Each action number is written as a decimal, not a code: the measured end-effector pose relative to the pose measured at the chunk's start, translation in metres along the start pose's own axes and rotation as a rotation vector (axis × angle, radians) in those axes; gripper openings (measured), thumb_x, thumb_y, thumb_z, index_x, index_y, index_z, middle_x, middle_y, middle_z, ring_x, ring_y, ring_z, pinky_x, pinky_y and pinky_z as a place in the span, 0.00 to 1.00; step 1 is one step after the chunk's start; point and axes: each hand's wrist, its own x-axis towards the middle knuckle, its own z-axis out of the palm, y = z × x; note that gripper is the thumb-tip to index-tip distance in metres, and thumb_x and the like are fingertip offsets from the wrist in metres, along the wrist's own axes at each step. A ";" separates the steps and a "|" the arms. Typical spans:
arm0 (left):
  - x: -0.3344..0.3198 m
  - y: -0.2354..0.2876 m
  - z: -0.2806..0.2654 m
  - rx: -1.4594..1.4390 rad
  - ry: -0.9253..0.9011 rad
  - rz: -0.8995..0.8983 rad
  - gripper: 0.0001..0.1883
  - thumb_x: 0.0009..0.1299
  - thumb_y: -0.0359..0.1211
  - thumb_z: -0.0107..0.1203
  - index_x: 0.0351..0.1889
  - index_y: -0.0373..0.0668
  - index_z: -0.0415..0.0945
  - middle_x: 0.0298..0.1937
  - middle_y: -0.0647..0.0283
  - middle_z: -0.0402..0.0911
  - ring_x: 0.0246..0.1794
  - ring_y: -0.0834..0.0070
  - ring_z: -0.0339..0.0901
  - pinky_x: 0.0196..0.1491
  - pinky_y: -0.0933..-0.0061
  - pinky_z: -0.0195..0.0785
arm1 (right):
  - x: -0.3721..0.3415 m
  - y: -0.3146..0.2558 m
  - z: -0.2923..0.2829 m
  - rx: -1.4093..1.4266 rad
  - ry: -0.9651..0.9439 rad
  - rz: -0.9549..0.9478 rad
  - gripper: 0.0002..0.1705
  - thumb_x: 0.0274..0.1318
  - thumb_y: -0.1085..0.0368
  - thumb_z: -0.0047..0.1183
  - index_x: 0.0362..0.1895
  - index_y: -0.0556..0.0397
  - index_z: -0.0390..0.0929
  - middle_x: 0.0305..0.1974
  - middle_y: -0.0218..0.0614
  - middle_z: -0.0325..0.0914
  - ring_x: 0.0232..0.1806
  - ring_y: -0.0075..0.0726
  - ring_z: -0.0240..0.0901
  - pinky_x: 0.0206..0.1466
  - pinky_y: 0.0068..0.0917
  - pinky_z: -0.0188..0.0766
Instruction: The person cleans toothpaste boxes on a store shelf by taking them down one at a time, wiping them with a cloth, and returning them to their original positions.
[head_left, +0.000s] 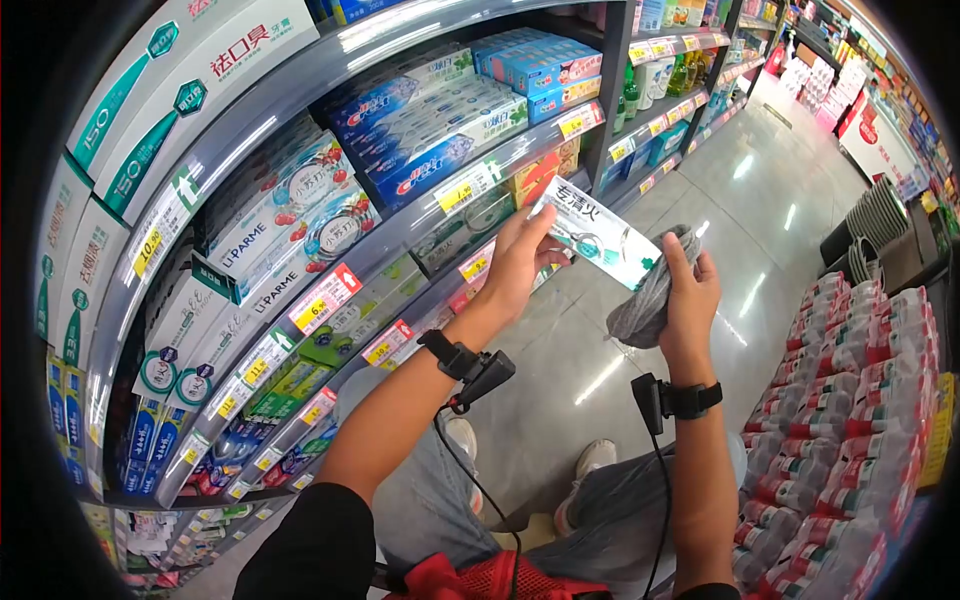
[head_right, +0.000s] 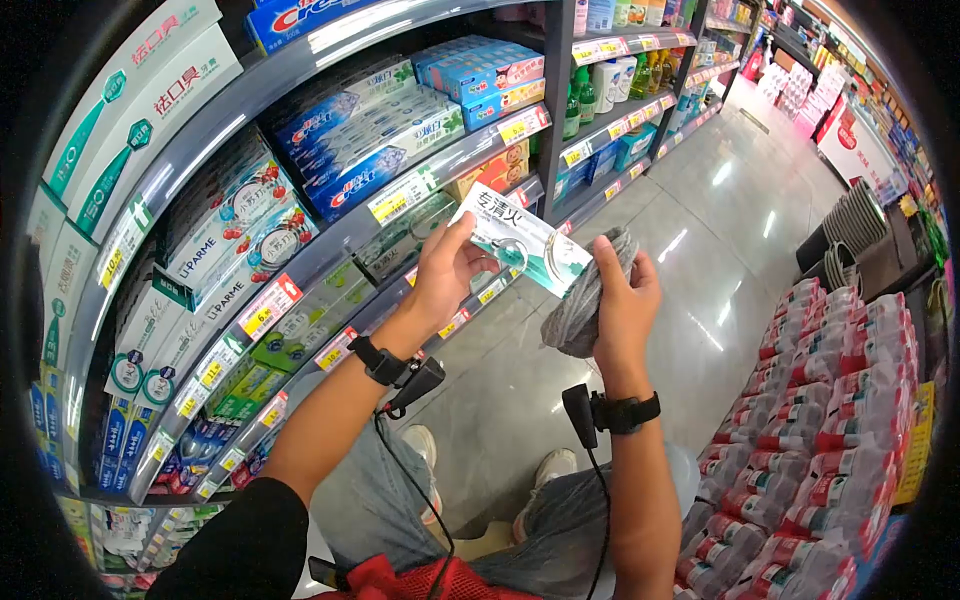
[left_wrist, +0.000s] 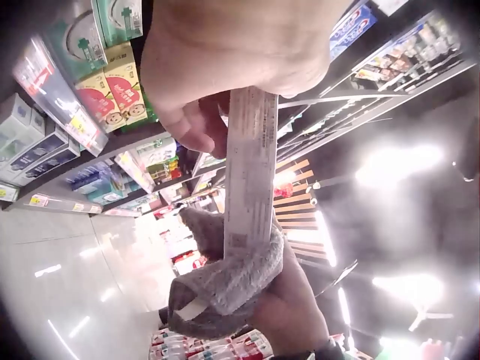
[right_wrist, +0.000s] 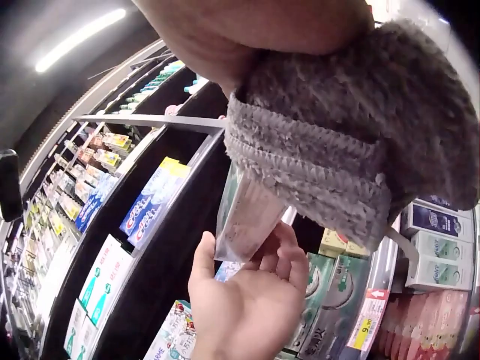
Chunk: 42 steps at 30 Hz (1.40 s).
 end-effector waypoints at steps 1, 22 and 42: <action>-0.001 -0.002 0.002 0.053 -0.003 0.012 0.21 0.78 0.47 0.53 0.55 0.40 0.75 0.46 0.66 0.83 0.44 0.79 0.80 0.41 0.76 0.73 | 0.000 -0.002 -0.001 -0.015 0.016 -0.023 0.19 0.61 0.59 0.66 0.48 0.60 0.78 0.39 0.32 0.81 0.36 0.21 0.75 0.40 0.23 0.72; -0.026 -0.019 0.007 0.733 -0.556 -0.328 0.24 0.62 0.47 0.71 0.43 0.36 0.81 0.33 0.68 0.78 0.34 0.82 0.72 0.36 0.76 0.64 | 0.057 -0.006 -0.053 0.196 0.085 -0.030 0.17 0.68 0.51 0.58 0.40 0.53 0.76 0.35 0.32 0.79 0.33 0.28 0.77 0.37 0.29 0.75; -0.046 0.039 -0.046 1.805 0.256 0.510 0.23 0.60 0.37 0.72 0.49 0.38 0.78 0.40 0.49 0.84 0.42 0.49 0.80 0.46 0.55 0.73 | 0.064 -0.021 -0.046 0.180 0.227 0.010 0.24 0.67 0.52 0.60 0.51 0.62 0.77 0.40 0.34 0.81 0.39 0.26 0.77 0.43 0.27 0.73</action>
